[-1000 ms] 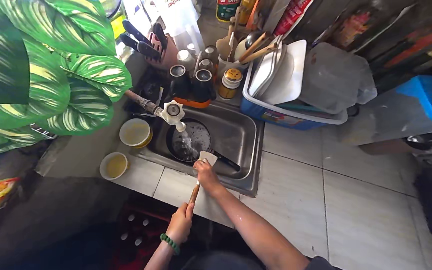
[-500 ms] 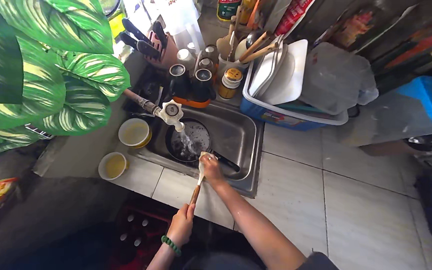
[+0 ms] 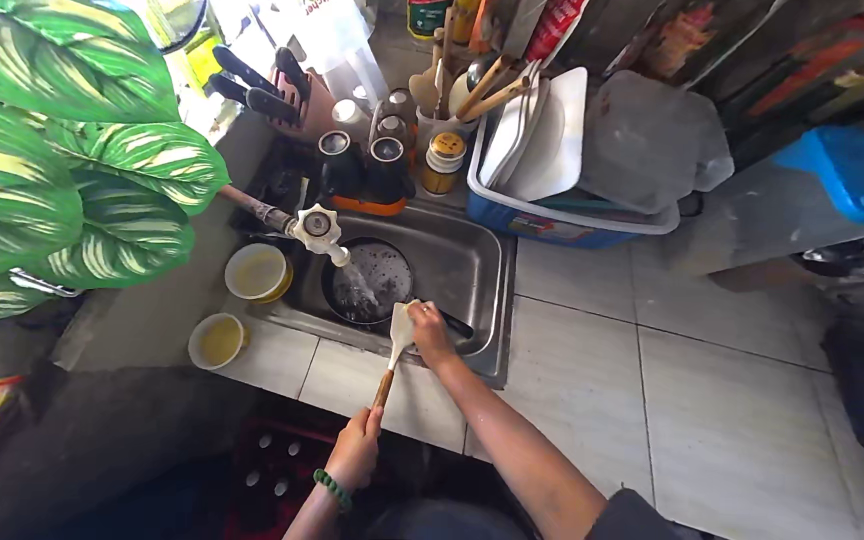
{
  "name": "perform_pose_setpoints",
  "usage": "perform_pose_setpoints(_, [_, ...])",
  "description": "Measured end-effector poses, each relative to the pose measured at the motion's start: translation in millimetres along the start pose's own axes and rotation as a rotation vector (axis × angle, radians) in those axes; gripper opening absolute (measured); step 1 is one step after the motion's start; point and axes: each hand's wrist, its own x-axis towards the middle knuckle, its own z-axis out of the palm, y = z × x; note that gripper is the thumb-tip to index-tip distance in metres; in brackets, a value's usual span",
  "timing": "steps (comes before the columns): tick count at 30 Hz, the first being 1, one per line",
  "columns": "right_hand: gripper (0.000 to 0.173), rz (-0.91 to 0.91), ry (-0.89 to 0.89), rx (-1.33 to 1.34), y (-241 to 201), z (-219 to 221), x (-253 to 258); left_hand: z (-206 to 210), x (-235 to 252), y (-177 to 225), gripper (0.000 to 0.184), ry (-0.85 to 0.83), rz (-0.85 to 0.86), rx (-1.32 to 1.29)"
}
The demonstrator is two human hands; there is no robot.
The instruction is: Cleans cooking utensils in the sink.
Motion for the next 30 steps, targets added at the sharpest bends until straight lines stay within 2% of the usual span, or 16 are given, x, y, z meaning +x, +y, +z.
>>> perform_pose_setpoints(3, [0.029, 0.017, 0.033, 0.032, -6, 4, -27, 0, 1, 0, 0.043, 0.009, 0.01, 0.044])
perform_pose_setpoints(5, [0.027, -0.052, 0.028, 0.043, -12, 7, -57, 2, 1, 1, 0.044, 0.0, 0.006, 0.072])
perform_pose_setpoints(7, [0.024, -0.124, 0.082, 0.057, -10, 7, -64, 2, 1, 3, 0.044, -0.016, 0.001, 0.058])
perform_pose_setpoints(8, [0.024, -0.105, 0.098, 0.067, -7, 5, -59, 1, 1, 3, 0.043, -0.03, 0.001, 0.013])
perform_pose_setpoints(10, [0.027, 0.098, 0.064, 0.124, -6, -10, -36, -1, -3, 4, 0.04, -0.085, 0.014, -0.185])
perform_pose_setpoints(12, [0.028, 0.346, 0.125, 0.347, -3, -26, -11, -8, -12, 6, 0.043, -0.203, 0.004, -0.457])
perform_pose_setpoints(14, [0.027, 0.486, 0.27, 0.737, -2, -27, 1, -15, -18, 6, 0.046, -0.374, 0.004, -0.65])
perform_pose_setpoints(15, [0.029, 0.521, 0.282, 0.975, -10, -29, 4, -18, -19, 7, 0.048, -0.469, 0.011, -0.698])
perform_pose_setpoints(18, [0.041, 0.617, 0.16, 1.589, -39, -48, 14, -19, -12, 4, 0.052, -0.773, 0.02, -0.846])
perform_pose_setpoints(19, [0.042, 0.615, 0.11, 1.653, -40, -53, 22, -20, -9, 0, 0.051, -0.871, 0.022, -0.894])
perform_pose_setpoints(21, [0.037, 0.562, 0.046, 1.505, -40, -59, 41, -21, -7, -9, 0.048, -0.969, 0.036, -0.926])
perform_pose_setpoints(23, [0.033, 0.469, 0.046, 1.109, -51, -66, 60, -21, -6, -10, 0.044, -0.844, 0.13, -0.804])
perform_pose_setpoints(25, [0.039, 0.406, 0.06, 0.652, -61, -64, 78, -18, -4, 1, 0.037, -0.489, 0.317, -0.461])
perform_pose_setpoints(26, [0.041, 0.382, 0.061, 0.527, -69, -58, 82, -16, 0, 11, 0.042, -0.327, 0.391, -0.32])
perform_pose_setpoints(28, [0.042, 0.345, 0.061, 0.392, -96, -46, 77, -15, 13, 39, 0.051, -0.095, 0.525, -0.223])
perform_pose_setpoints(30, [0.039, 0.275, 0.078, 0.336, -119, -31, 59, -17, 32, 59, 0.04, 0.115, 0.619, -0.308])
